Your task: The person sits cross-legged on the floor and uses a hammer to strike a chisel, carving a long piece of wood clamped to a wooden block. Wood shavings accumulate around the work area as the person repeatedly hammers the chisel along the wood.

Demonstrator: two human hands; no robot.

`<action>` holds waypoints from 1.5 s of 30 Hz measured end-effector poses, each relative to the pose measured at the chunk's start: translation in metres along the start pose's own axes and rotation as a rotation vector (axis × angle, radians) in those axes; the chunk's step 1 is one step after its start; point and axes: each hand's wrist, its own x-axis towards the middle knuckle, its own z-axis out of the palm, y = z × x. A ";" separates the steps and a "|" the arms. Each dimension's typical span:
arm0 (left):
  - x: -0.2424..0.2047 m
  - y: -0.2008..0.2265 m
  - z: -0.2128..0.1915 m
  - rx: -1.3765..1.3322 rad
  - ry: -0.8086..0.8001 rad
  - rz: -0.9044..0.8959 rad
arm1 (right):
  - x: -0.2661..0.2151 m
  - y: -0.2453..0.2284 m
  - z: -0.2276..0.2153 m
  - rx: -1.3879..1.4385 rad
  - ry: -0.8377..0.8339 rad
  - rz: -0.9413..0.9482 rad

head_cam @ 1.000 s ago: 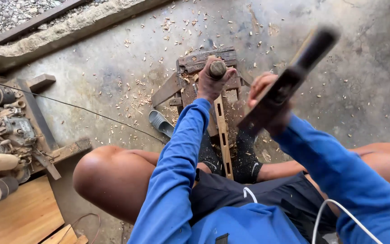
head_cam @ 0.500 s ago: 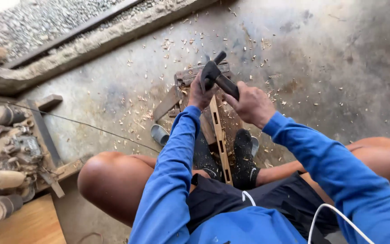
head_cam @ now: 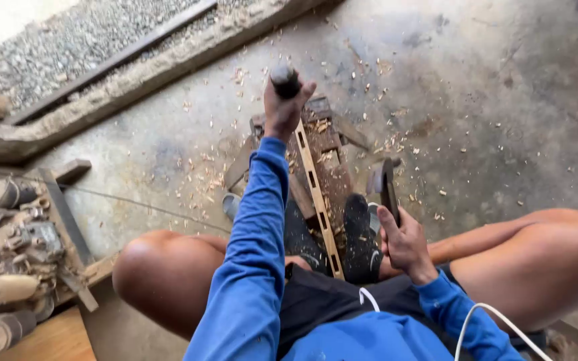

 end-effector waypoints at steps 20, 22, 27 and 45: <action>-0.013 -0.016 -0.010 0.153 0.215 0.117 | 0.035 0.035 0.002 -0.071 0.029 0.079; -0.013 -0.027 -0.010 0.163 0.195 0.117 | 0.033 0.033 0.003 -0.059 0.022 0.086; -0.022 -0.033 -0.006 0.220 0.086 0.063 | 0.031 0.032 0.003 -0.056 0.028 0.107; -0.050 -0.042 -0.017 0.173 0.038 0.045 | 0.070 -0.177 0.052 0.185 -0.188 -1.144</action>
